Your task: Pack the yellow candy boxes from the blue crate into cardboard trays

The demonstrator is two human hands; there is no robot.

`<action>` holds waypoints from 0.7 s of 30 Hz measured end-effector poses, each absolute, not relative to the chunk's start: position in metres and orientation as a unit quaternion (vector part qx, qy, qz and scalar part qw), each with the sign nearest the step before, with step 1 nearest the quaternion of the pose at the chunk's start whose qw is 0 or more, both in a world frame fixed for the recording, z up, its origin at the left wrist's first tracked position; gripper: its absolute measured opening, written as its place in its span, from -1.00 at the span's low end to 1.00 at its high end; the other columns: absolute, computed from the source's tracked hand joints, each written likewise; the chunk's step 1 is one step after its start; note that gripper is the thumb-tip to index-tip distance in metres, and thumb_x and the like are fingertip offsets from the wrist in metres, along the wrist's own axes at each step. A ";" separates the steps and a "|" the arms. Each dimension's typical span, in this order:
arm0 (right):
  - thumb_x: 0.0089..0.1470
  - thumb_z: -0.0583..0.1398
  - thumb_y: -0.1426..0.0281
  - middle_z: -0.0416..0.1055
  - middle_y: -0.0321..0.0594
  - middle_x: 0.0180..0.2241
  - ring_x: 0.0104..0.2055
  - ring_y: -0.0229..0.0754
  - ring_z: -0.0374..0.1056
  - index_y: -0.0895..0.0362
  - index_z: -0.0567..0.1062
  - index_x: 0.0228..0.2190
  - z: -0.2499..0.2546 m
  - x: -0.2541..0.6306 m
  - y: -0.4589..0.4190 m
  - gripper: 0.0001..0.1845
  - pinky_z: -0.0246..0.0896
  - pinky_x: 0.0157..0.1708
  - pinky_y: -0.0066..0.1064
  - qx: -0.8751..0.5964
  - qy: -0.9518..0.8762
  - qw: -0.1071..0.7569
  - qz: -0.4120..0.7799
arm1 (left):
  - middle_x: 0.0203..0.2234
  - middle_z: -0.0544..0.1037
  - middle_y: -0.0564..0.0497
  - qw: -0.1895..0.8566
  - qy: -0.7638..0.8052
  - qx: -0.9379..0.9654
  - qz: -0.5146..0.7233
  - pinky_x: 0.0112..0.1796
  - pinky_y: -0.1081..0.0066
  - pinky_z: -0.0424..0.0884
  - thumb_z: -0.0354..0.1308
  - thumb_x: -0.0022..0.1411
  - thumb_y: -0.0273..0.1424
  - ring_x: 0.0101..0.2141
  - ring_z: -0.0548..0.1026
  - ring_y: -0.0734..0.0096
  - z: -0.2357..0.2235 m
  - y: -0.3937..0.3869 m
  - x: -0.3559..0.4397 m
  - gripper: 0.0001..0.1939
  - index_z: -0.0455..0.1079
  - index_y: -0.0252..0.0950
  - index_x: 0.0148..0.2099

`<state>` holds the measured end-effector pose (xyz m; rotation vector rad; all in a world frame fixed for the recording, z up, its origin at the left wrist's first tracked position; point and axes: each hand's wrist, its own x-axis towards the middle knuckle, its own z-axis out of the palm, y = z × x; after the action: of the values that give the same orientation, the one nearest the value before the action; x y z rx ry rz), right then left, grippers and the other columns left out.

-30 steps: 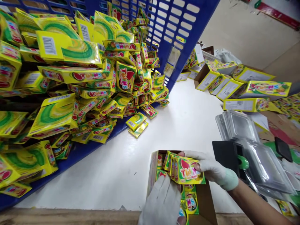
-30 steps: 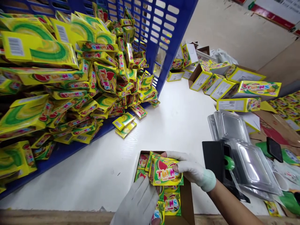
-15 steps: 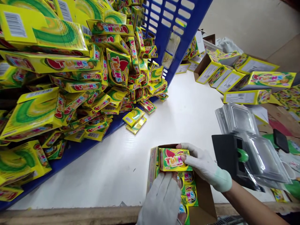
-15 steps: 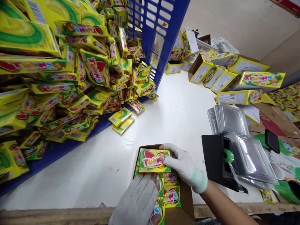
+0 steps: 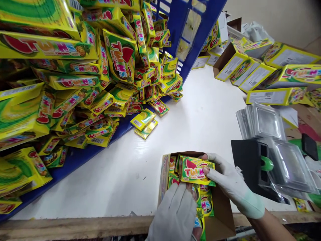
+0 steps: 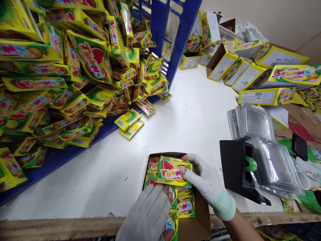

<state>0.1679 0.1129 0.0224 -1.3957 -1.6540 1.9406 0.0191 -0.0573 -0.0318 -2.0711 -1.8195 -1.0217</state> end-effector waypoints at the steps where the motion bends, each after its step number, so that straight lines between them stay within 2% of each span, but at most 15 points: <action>1: 0.07 0.33 0.17 0.47 -0.15 -0.02 -0.08 -0.03 0.44 0.02 0.36 -0.01 0.021 0.168 0.113 -0.51 0.40 -0.11 -0.23 -0.478 -0.571 0.118 0.657 | -0.04 0.56 -0.12 0.096 -0.616 -0.702 -0.344 0.22 0.13 0.22 -0.01 0.25 -0.21 0.05 0.45 0.16 -0.032 -0.057 0.019 -0.60 0.48 -0.34 -0.05; 6: 0.06 0.33 0.15 0.47 -0.15 -0.02 -0.05 -0.02 0.43 0.05 0.40 0.02 0.020 0.154 0.118 -0.48 0.39 -0.07 -0.22 -0.477 -0.613 0.082 0.625 | -0.03 0.57 -0.11 0.072 -0.607 -0.711 -0.346 0.26 0.12 0.15 0.01 0.23 -0.27 0.10 0.43 0.11 -0.032 -0.058 0.019 -0.61 0.50 -0.36 -0.04; 11: 0.04 0.34 0.18 0.47 -0.14 0.02 -0.06 -0.05 0.44 0.07 0.45 0.03 0.022 0.147 0.132 -0.46 0.39 -0.07 -0.22 -0.425 -0.575 0.037 0.698 | -0.04 0.59 -0.11 0.068 -0.608 -0.705 -0.359 0.28 0.12 0.13 0.06 0.23 -0.24 0.07 0.46 0.13 -0.030 -0.056 0.019 -0.62 0.51 -0.37 -0.06; 15: 0.01 0.36 0.23 0.49 -0.11 0.00 -0.06 -0.04 0.44 0.09 0.45 0.03 0.018 0.158 0.134 -0.46 0.36 -0.06 -0.21 -0.430 -0.522 0.058 0.734 | -0.01 0.58 -0.10 0.056 -0.597 -0.713 -0.364 0.28 0.13 0.14 0.06 0.23 -0.27 0.08 0.45 0.15 -0.027 -0.057 0.017 -0.63 0.50 -0.37 -0.04; 18: 0.06 0.32 0.20 0.51 -0.10 -0.02 -0.04 -0.01 0.44 0.09 0.44 0.06 0.015 0.152 0.130 -0.46 0.34 -0.02 -0.15 -0.432 -0.504 0.065 0.745 | -0.01 0.57 -0.10 0.047 -0.590 -0.715 -0.371 0.27 0.11 0.15 0.02 0.25 -0.28 0.09 0.45 0.14 -0.028 -0.057 0.016 -0.62 0.50 -0.38 -0.03; 21: 0.14 0.24 0.14 0.50 -0.13 -0.01 0.03 0.00 0.42 0.07 0.44 0.06 0.019 0.130 0.126 -0.50 0.30 0.06 -0.12 -0.403 -0.547 0.025 0.733 | -0.01 0.58 -0.11 0.037 -0.589 -0.712 -0.381 0.28 0.08 0.13 0.03 0.24 -0.27 0.09 0.44 0.12 -0.031 -0.056 0.017 -0.62 0.50 -0.39 -0.04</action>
<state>0.1296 0.1258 0.0188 -1.2457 -1.6914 2.2670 0.0171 -0.0563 -0.0307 -2.1860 -1.8084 -1.1692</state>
